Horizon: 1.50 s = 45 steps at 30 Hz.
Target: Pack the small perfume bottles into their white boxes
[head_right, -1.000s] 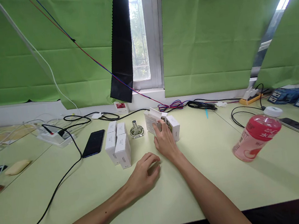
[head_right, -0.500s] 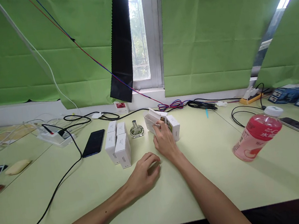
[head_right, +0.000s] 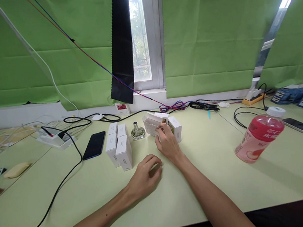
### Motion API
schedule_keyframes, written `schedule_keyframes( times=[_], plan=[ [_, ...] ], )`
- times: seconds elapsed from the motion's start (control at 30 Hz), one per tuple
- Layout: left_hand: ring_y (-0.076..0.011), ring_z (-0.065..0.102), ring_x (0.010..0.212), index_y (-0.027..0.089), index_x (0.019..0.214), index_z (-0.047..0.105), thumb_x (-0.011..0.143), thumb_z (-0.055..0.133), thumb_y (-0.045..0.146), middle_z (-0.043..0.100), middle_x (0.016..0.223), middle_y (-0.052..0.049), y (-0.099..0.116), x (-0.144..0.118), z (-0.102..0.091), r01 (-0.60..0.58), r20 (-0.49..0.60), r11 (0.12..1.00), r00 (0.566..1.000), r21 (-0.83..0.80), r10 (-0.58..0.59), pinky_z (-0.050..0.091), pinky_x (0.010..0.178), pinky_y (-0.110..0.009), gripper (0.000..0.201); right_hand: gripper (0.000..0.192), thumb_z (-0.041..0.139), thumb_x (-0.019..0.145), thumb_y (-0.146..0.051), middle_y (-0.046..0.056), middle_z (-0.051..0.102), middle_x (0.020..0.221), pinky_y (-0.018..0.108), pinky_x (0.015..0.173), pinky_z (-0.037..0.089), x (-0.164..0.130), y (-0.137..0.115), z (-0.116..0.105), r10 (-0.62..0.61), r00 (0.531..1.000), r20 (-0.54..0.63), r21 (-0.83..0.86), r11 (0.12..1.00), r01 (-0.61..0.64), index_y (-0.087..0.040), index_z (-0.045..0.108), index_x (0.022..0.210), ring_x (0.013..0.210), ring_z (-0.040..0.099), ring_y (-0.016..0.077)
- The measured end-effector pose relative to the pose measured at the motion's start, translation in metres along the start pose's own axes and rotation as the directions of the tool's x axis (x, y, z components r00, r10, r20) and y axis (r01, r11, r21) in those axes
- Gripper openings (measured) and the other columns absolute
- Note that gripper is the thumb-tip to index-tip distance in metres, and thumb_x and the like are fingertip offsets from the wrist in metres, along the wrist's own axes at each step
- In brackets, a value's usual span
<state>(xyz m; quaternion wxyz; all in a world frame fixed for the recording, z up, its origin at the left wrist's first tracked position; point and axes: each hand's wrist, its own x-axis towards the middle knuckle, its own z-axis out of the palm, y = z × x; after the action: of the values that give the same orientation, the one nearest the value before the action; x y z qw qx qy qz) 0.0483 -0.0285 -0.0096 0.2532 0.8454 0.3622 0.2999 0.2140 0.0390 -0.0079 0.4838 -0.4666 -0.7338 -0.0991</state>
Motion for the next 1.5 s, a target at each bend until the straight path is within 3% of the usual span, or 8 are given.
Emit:
schedule_keyframes(
  times=[0.27,0.43,0.7,1.03,1.23,1.5],
  plan=[
    [-0.0174,0.065,0.088,0.021,0.097,0.060,0.090,0.051,0.013,0.063,0.103,-0.006,0.002,0.001,-0.002,-0.018,-0.048,0.999,0.999,-0.046,0.016,0.056,0.079,-0.033,0.014,0.011,0.054,0.091,-0.015,0.011,0.059,0.099,0.037,0.082,0.054,0.001,-0.001,-0.009,-0.028,0.987,-0.155,0.043,0.998,0.036,-0.019,0.063,0.088,0.093,0.061,0.0236],
    [-0.0178,0.065,0.096,0.023,0.109,0.056,0.092,0.051,0.012,0.061,0.110,-0.006,0.002,0.002,-0.004,-0.046,-0.157,0.992,0.987,-0.118,0.027,0.058,0.087,-0.037,0.021,0.018,0.055,0.092,-0.021,0.007,0.060,0.089,0.034,0.076,0.053,-0.001,-0.003,-0.013,0.029,0.972,-0.235,0.116,0.993,-0.002,-0.022,0.060,0.074,0.084,0.063,0.0199],
    [-0.0174,0.063,0.099,0.027,0.128,0.044,0.095,0.054,0.020,0.055,0.120,-0.007,0.001,0.004,-0.003,-0.068,-0.298,0.983,0.954,-0.169,0.015,0.060,0.081,-0.034,0.036,0.036,0.056,0.092,-0.021,0.001,0.057,0.070,0.028,0.060,0.045,0.002,-0.010,-0.020,0.106,0.919,-0.379,0.182,0.983,-0.038,-0.023,0.045,0.058,0.064,0.056,0.0146],
    [-0.0160,0.063,0.096,0.031,0.137,0.036,0.096,0.057,0.022,0.049,0.126,-0.008,0.002,0.005,-0.004,-0.098,-0.407,0.983,0.913,-0.154,0.027,0.059,0.081,-0.035,0.048,0.038,0.052,0.093,-0.023,0.000,0.055,0.066,0.028,0.059,0.041,0.002,-0.011,-0.022,0.148,0.908,-0.393,0.218,0.974,-0.065,-0.023,0.040,0.058,0.059,0.051,0.0141],
    [-0.0150,0.061,0.097,0.035,0.143,0.034,0.096,0.056,0.021,0.043,0.132,-0.009,0.003,0.005,-0.005,-0.128,-0.410,0.982,0.910,-0.136,0.062,0.060,0.080,-0.034,0.053,0.038,0.052,0.093,-0.023,0.000,0.053,0.066,0.029,0.057,0.038,0.003,-0.011,-0.024,0.187,0.898,-0.399,0.271,0.959,-0.079,-0.023,0.039,0.058,0.059,0.049,0.0144],
    [-0.0138,0.060,0.095,0.038,0.146,0.038,0.099,0.054,0.029,0.038,0.138,-0.010,0.003,0.003,-0.008,-0.080,-0.383,0.988,0.924,-0.135,0.023,0.060,0.083,-0.034,0.050,0.041,0.052,0.095,-0.029,0.001,0.051,0.067,0.029,0.056,0.037,0.002,-0.015,-0.023,0.273,0.900,-0.340,0.402,0.907,-0.123,-0.023,0.038,0.057,0.060,0.047,0.0143]
  ],
)
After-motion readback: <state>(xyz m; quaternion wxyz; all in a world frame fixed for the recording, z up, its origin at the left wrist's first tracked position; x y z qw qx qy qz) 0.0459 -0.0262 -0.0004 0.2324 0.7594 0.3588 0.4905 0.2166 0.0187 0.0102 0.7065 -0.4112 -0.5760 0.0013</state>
